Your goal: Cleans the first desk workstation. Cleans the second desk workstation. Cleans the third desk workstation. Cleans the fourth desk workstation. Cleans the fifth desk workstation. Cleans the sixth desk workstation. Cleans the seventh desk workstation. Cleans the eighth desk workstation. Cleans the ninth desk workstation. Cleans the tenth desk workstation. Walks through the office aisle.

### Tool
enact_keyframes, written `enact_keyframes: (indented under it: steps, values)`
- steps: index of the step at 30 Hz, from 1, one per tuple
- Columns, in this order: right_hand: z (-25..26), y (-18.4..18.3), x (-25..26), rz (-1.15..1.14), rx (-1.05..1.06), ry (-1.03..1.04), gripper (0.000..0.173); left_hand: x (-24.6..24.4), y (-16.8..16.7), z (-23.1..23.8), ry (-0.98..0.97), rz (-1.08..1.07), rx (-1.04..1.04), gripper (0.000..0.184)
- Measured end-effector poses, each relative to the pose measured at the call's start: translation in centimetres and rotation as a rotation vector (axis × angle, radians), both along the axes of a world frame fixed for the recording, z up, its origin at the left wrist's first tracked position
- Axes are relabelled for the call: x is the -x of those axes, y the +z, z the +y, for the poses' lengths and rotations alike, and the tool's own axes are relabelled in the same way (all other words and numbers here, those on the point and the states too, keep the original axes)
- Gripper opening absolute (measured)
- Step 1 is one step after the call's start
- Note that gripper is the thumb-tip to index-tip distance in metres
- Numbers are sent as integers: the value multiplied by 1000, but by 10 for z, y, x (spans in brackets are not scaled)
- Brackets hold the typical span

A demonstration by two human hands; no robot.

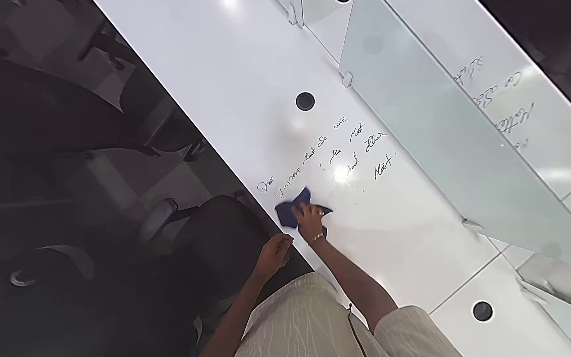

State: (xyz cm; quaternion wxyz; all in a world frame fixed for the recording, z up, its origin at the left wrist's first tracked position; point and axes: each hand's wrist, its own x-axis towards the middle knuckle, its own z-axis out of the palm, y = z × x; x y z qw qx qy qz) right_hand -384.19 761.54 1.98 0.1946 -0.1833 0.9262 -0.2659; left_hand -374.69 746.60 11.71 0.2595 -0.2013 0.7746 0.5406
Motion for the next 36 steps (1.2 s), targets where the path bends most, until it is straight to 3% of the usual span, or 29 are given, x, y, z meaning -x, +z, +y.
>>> enact_keyframes:
  steps: [2, 4, 7, 9, 12, 16, 18, 21, 23, 26, 30, 32, 36]
  values:
    - [12, -7, -3, 42, 49, 141, 54, 8, 1, 2, -32, -20, 14, 27]
    - [31, -3, 46, -30, 10, 105, 53, 12, -3, 1, -56, 10, 15, 26]
    - [87, -8, 150, 10, -109, -313, 51, 16, -10, -1, -93, 36, 21, 25]
    - [126, -17, 183, 113, -185, -531, 54, 17, -12, 1, -116, 14, 29, 26]
    - [135, -9, 143, 38, -207, -584, 56, 21, -15, 9, -151, 0, 21, 27]
    - [153, -4, 44, 57, -129, -303, 57, 35, -11, 20, -208, -45, 6, 29]
    - [189, 2, 72, -13, -180, -327, 57, 41, -11, 21, -227, -52, 11, 28]
    - [240, -2, 157, 14, -272, -643, 57, 47, -16, 17, -268, -37, 43, 28]
    - [247, -4, 188, 80, -293, -769, 62, 48, -20, 17, -262, -40, 56, 28]
    - [211, -4, 164, 8, -270, -764, 57, 47, -21, 18, -258, -57, 55, 28]
    - [168, -13, 89, 104, -193, -446, 55, 47, -26, 20, -272, -62, 28, 27]
    - [184, -11, 109, 72, -214, -453, 55, 51, -28, 21, -282, -70, 34, 27]
    - [200, -18, 203, 101, -286, -852, 60, 48, -25, 19, -237, -45, 50, 27]
